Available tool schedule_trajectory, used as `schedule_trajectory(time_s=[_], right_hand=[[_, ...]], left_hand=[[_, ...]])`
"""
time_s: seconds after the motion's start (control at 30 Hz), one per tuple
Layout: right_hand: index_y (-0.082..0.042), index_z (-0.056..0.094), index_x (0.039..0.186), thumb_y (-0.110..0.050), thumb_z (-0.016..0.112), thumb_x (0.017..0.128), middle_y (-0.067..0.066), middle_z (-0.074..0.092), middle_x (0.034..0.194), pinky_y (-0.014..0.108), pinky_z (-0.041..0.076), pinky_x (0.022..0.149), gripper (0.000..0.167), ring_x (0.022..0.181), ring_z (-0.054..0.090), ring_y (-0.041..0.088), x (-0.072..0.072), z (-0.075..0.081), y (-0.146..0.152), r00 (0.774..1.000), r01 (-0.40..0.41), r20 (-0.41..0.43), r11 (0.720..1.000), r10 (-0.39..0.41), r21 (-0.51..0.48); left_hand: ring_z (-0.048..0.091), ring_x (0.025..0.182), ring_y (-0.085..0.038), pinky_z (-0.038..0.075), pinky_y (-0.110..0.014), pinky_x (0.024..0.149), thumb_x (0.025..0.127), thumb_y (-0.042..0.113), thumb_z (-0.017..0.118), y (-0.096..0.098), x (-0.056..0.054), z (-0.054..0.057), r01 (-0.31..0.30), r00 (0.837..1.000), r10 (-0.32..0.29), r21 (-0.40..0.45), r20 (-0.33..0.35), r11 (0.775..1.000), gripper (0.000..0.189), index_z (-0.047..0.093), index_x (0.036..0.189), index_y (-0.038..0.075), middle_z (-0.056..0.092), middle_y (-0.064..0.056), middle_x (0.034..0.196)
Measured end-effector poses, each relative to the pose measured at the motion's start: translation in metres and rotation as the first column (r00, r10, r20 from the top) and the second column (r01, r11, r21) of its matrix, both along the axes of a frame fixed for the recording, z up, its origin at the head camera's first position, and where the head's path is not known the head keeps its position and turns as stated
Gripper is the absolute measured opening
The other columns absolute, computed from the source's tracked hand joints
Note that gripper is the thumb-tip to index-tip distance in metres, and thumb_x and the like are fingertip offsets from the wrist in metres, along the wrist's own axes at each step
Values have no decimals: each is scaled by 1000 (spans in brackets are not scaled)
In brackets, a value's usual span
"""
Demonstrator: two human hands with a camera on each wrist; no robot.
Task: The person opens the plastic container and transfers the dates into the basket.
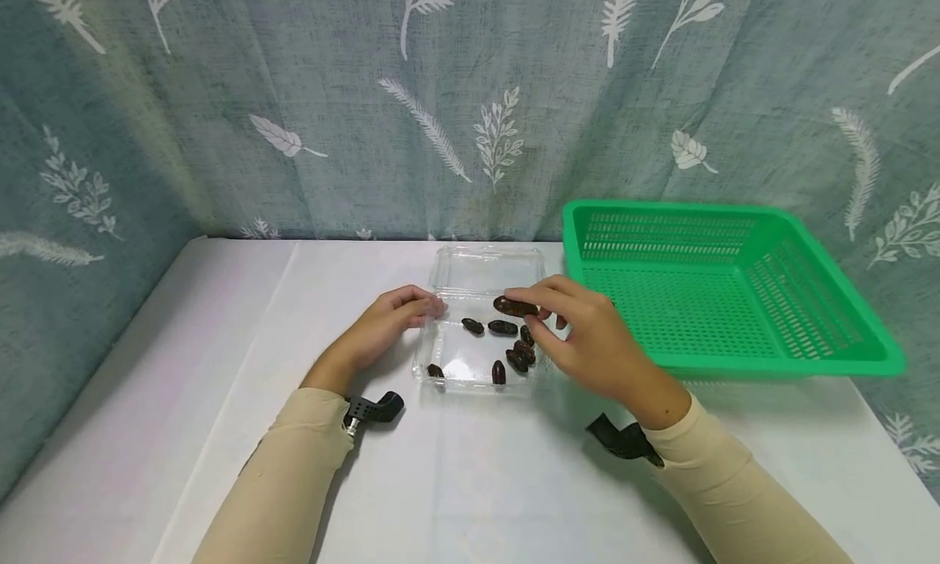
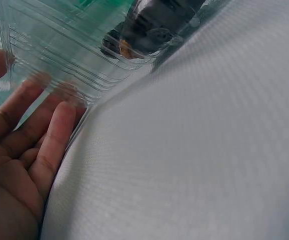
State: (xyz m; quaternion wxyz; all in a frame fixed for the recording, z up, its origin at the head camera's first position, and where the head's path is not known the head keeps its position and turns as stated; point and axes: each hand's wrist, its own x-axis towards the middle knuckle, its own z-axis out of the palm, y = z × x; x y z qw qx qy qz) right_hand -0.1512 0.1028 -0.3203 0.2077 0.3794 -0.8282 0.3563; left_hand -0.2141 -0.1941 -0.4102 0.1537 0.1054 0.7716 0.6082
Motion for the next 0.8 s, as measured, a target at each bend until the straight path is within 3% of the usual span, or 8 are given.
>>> schedule_trajectory(time_s=[0.2,0.4,0.6,0.8], right_hand=[[-6,74,113,9,67,85,7,69,92,18,45,55,33,67,52,10,-12,3,19,997,77,-2,996,-77,-36],[-7,73,116,7,67,87,8,70,95,19,47,58,33,76,57,11,-24,8,40,982,185,46,983,-185,7],[-5,72,118,6,65,88,13,72,99,20,49,58,32,75,62,18,-35,8,56,961,267,60,962,-270,49],[-5,71,121,4,63,91,16,70,101,29,47,57,32,78,64,25,-41,6,70,928,346,111,932,-357,107]], left_hand=[[59,125,-22,48,-19,99,103,22,49,-1,2,0,-2,1000,2,-4,-4,1000,31,59,122,-2,62,-17,133],[58,126,-20,48,-16,97,104,24,49,-2,2,-2,-17,1000,17,-15,16,1000,33,59,123,-1,62,-16,135],[57,126,-20,48,-16,97,104,23,47,-2,2,-1,-8,1000,8,-20,5,1000,33,59,123,-1,62,-16,135],[57,127,-20,47,-18,99,104,26,49,-1,1,0,-7,1000,7,-25,5,1000,33,59,122,0,62,-15,135]])
